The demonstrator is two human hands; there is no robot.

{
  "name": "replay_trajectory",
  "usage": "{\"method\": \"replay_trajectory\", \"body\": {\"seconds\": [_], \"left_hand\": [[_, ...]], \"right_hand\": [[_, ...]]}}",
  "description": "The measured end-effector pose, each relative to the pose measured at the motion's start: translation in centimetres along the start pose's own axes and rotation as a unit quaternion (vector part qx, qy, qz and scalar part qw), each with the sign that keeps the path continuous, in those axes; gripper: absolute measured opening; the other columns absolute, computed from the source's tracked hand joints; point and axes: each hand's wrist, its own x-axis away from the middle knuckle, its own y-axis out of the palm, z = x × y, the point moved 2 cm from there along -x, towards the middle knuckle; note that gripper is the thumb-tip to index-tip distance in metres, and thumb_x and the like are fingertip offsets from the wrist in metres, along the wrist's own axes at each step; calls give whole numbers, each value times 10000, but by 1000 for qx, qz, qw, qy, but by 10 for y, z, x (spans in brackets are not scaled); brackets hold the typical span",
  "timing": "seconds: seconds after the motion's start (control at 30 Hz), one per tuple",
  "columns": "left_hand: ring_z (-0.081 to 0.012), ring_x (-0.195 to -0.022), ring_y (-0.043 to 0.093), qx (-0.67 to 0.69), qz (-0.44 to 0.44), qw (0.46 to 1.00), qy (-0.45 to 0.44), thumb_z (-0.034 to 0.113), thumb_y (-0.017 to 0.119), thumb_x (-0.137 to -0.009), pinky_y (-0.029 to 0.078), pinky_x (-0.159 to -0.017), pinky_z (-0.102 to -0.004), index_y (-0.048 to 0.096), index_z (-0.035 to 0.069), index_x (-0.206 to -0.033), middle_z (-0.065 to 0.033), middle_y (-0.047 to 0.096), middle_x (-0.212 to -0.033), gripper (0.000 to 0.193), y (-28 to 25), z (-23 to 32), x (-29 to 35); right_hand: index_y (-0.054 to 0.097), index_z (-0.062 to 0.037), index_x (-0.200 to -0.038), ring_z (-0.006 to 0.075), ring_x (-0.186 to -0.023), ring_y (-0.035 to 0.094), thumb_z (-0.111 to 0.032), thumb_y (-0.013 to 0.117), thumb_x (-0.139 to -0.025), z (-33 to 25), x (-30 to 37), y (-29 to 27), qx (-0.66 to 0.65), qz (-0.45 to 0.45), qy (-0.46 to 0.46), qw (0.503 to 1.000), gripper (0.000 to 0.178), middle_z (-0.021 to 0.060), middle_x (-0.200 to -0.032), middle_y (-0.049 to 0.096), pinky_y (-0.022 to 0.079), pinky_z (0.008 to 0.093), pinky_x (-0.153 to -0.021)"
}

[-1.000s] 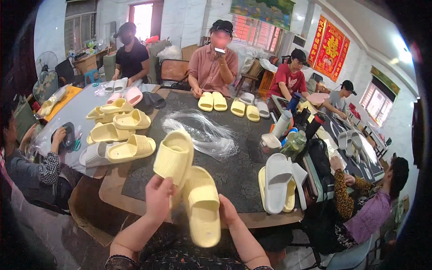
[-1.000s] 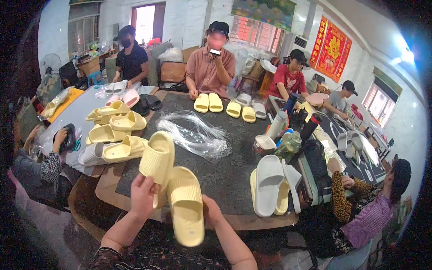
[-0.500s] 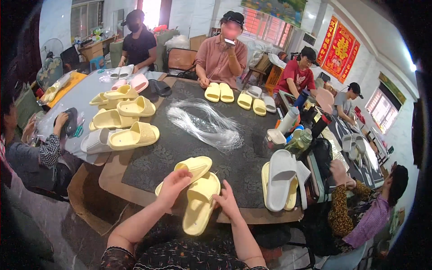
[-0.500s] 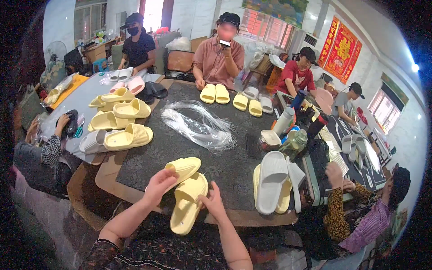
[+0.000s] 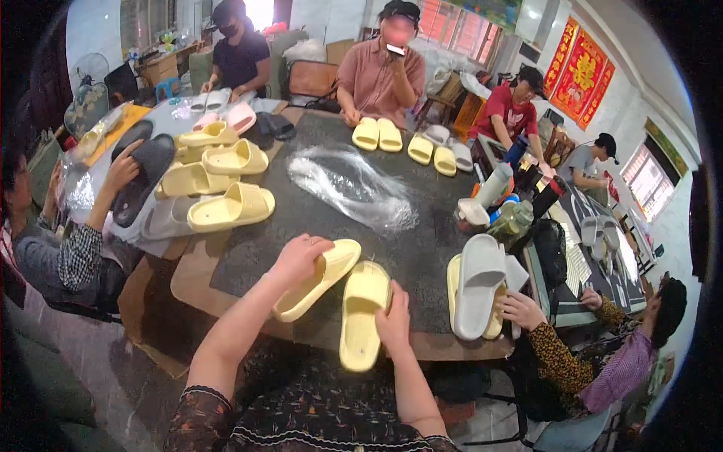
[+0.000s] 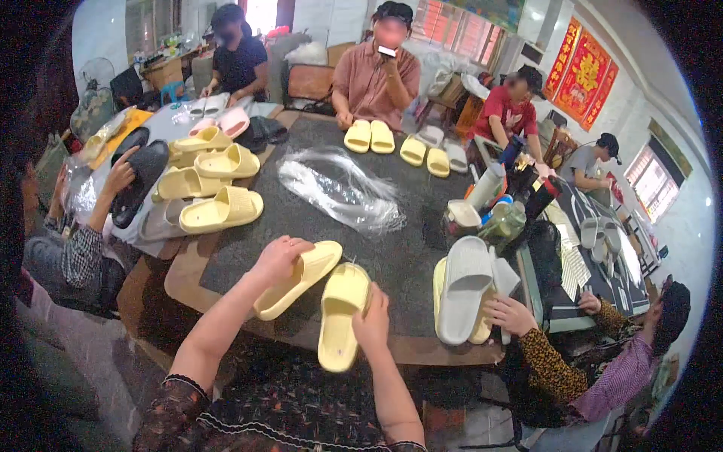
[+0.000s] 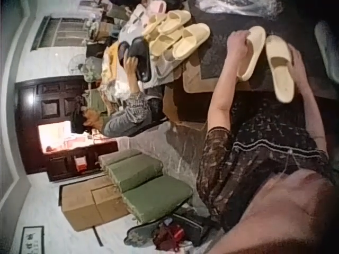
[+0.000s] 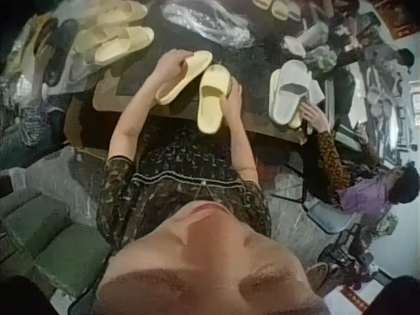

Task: Inspecting and sorting various pairs of manufactured slippers at a central work table.

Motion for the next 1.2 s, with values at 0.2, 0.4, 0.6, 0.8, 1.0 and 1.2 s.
{"method": "replay_trajectory", "body": {"seconds": [0.2,0.4,0.6,0.8,1.0,1.2], "left_hand": [[-299,-933,539,-196,-78,977,-22,69,591,-739,463,-783,-421,588,97,-1103,-103,581,-1071,365,-4,45,38],[-341,-1026,531,-10,-177,981,-74,422,681,-764,443,-914,-422,594,34,-1140,-152,588,-1129,547,-35,47,21],[-327,-1040,541,-103,-153,978,-96,286,646,-770,452,-916,-418,660,79,-1067,-163,604,-1071,362,11,9,-26],[-319,-968,553,25,-50,992,-114,195,618,-730,453,-852,-426,719,116,-788,-130,633,-937,141,70,-9,-19],[-314,-923,544,76,1,992,-102,231,612,-760,454,-837,-412,717,109,-785,-113,634,-927,163,61,4,-20],[-291,-951,530,23,-75,989,-124,327,655,-695,462,-839,-392,722,133,-716,-71,640,-923,207,56,8,-23]], "right_hand": [[332,-92,-1389,385,-1082,534,-99,564,-781,10,-7,-9,69,4,10,998,650,175,-1278,419,472,447,-883],[379,-109,-1360,356,-1053,550,-114,593,-757,-1,-16,7,97,-6,-13,995,641,148,-1232,452,480,446,-860],[474,-85,-1283,339,-1068,523,-104,602,-729,0,-20,17,65,38,-57,996,568,129,-1158,495,460,420,-881],[530,-62,-1193,308,-1044,539,-79,627,-664,14,-13,19,-20,67,-47,996,538,133,-1109,515,463,390,-875],[547,-63,-1152,269,-891,552,-56,628,-635,10,-10,11,-10,70,-41,997,524,111,-1069,517,468,338,-746],[562,-63,-1135,178,-673,460,-33,612,-630,10,-12,12,-44,87,-39,994,508,61,-1011,509,425,292,-621]]}}
